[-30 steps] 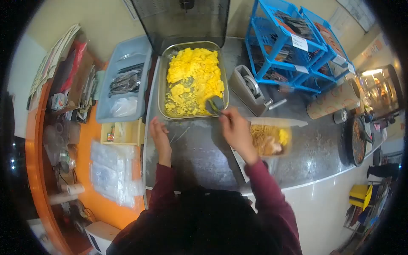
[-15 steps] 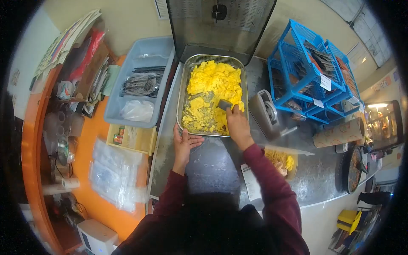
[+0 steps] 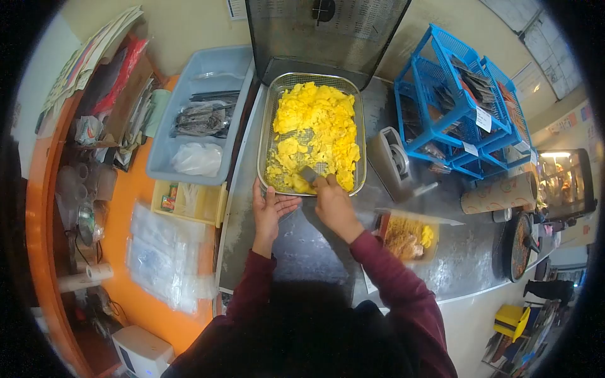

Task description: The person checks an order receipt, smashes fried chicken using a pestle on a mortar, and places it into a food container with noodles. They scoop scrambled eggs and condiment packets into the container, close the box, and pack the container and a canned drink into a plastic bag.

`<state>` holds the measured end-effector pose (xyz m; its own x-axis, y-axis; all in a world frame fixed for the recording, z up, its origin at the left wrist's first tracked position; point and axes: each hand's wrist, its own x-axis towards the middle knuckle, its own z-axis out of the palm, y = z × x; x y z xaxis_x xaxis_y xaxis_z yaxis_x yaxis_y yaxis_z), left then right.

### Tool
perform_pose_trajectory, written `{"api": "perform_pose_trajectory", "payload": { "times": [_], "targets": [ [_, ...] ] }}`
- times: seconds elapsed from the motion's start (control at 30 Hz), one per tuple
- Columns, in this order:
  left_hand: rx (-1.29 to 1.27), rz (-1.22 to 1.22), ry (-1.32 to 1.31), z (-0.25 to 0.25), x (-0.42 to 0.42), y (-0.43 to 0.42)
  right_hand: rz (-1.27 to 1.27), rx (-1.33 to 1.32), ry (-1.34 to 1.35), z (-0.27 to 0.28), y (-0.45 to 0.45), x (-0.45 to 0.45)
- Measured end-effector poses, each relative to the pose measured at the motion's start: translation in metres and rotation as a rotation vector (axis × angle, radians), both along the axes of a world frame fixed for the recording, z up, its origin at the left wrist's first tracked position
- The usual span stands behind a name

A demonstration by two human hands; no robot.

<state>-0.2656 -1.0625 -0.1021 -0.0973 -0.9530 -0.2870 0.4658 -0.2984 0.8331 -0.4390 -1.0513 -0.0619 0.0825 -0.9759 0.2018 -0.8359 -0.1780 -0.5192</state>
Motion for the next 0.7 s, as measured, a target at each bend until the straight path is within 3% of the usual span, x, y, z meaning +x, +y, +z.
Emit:
{"api": "perform_pose_trajectory", "payload": {
  "times": [0.17, 0.37, 0.5, 0.7],
  "targets": [
    [0.017, -0.013, 0.028, 0.001, 0.003, -0.001, -0.037, -0.035, 0.129, 0.014, -0.019, 0.012],
    [0.017, -0.029, -0.005, 0.002, 0.004, 0.0, -0.071, -0.129, 0.243, -0.033, -0.061, -0.033],
    [0.024, -0.016, 0.03, -0.001, 0.004, -0.001, 0.017, -0.032, 0.079, -0.027, -0.039, -0.005],
    [0.05, 0.002, 0.029, -0.015, 0.005, -0.001, 0.074, 0.125, 0.165, -0.001, -0.013, 0.051]
  ]
}}
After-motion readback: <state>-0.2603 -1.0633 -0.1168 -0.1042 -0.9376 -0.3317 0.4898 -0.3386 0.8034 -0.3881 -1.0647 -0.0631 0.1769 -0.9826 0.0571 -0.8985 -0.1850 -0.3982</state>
